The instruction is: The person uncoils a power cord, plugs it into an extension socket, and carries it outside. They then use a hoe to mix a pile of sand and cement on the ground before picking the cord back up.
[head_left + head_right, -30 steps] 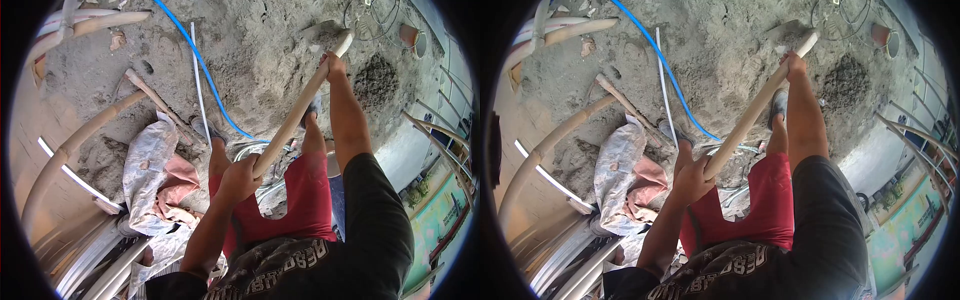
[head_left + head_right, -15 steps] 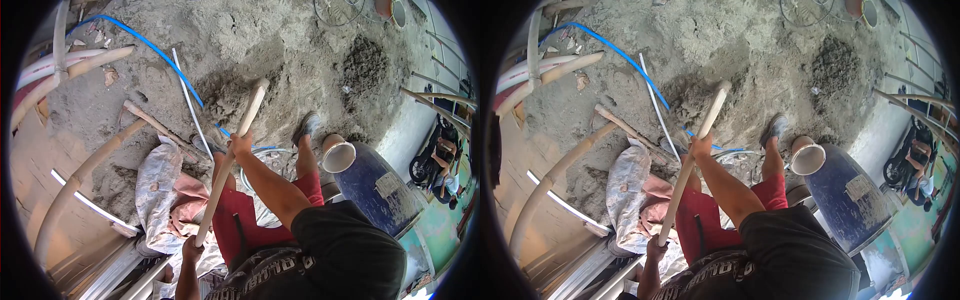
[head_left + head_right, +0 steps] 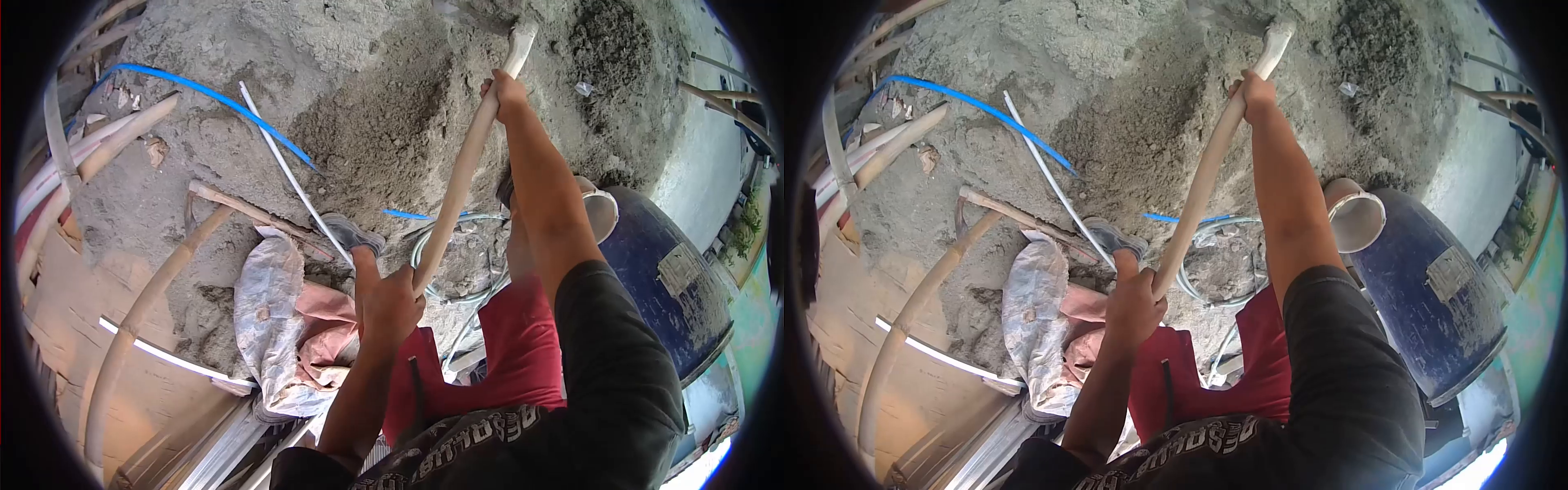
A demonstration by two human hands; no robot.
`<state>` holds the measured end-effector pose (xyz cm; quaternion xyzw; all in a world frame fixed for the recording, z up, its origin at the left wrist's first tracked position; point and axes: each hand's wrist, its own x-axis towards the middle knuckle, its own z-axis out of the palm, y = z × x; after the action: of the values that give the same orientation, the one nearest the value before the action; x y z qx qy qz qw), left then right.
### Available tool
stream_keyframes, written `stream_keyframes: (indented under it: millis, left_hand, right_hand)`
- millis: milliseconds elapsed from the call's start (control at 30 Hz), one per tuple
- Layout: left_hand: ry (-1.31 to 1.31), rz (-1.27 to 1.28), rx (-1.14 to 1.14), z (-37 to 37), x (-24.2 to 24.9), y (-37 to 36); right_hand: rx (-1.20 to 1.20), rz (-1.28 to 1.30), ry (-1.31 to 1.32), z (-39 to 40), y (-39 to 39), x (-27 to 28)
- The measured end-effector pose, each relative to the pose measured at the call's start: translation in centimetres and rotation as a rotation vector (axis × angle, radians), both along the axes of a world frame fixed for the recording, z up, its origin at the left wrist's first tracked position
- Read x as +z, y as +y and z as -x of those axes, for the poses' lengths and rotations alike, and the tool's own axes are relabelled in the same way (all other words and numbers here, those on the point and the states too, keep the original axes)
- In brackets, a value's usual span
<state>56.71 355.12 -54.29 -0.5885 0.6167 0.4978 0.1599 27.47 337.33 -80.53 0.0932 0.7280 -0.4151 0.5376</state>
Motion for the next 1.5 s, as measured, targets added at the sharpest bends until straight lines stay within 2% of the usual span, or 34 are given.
stream_keyframes:
  millis: [33, 133, 167, 233, 400, 467, 533, 633, 733, 833, 933, 1000, 1067, 1100, 1200, 1267, 1333, 1367, 1467, 1500]
  left_hand:
    - [-0.002, -0.027, 0.012, 0.0, -0.3, 0.7]
    - [-0.074, -0.182, 0.057, -2.7, 0.6, 5.9]
    - [-0.082, -0.186, 0.003, -3.7, 1.4, 7.9]
    - [-0.140, -0.224, -0.083, -5.6, 3.8, 10.3]
    - [-0.306, -0.399, -0.090, -8.8, 8.1, 15.2]
    - [-0.354, -0.460, -0.068, -10.6, 9.2, 18.2]
    - [-0.389, -0.375, -0.053, -12.7, 10.5, 21.3]
    - [-0.358, -0.142, -0.111, -17.7, 11.4, 26.4]
    - [-0.338, -0.089, -0.151, -18.5, 11.6, 27.1]
    - [-0.228, 0.070, -0.153, -15.6, 8.1, 23.8]
    - [-0.257, 0.091, -0.275, -10.7, 1.1, 16.5]
    - [-0.217, 0.260, -0.303, -5.5, -1.3, 7.9]
    - [-0.212, 0.324, -0.276, -4.4, -5.2, 2.9]
    - [-0.230, 0.339, -0.270, -3.2, -5.4, 0.0]
    - [-0.269, 0.326, -0.209, -4.6, -4.1, -2.5]
    - [-0.298, 0.263, -0.156, -7.0, -3.0, -1.6]
    - [-0.356, 0.146, -0.084, -9.9, -1.0, 1.7]
    - [-0.366, 0.115, -0.071, -11.2, -0.1, 2.7]
    - [-0.477, -0.003, -0.013, -13.5, 1.0, 8.1]
    - [-0.427, 0.006, -0.014, -13.5, 2.0, 9.7]
  right_hand:
    - [0.098, -0.118, 0.076, 0.4, 0.5, -1.1]
    - [0.106, -0.253, 0.087, -4.7, 7.0, 0.4]
    - [0.095, -0.281, 0.081, -6.2, 9.8, -1.0]
    - [0.129, -0.379, 0.066, -8.6, 13.0, -0.3]
    - [0.120, -0.408, -0.038, -12.9, 18.8, 3.9]
    - [0.216, -0.446, 0.076, -15.1, 21.2, 5.3]
    - [0.165, -0.451, -0.016, -17.1, 23.0, 8.4]
    - [0.004, -0.356, -0.115, -19.9, 28.2, 8.9]
    - [-0.042, -0.271, -0.140, -18.0, 27.5, 13.0]
    - [-0.182, -0.097, -0.136, -12.9, 25.4, 11.6]
    - [-0.231, 0.054, -0.070, -5.6, 17.4, 8.6]
    - [-0.227, 0.148, -0.072, -1.2, 11.4, 5.1]
    - [-0.282, 0.181, 0.045, 1.0, 4.8, 2.1]
    - [-0.234, 0.148, 0.043, 1.8, 2.1, 1.2]
    - [-0.134, 0.108, 0.093, -2.2, -2.9, -0.3]
    - [-0.064, -0.030, 0.105, -7.6, -3.3, -1.2]
    - [0.032, -0.142, 0.123, -13.5, -1.2, -0.1]
    - [0.083, -0.188, 0.006, -15.2, 0.1, -0.5]
    - [0.096, -0.189, -0.023, -18.3, 4.9, 0.1]
    - [0.119, -0.200, -0.019, -19.0, 7.1, 0.2]
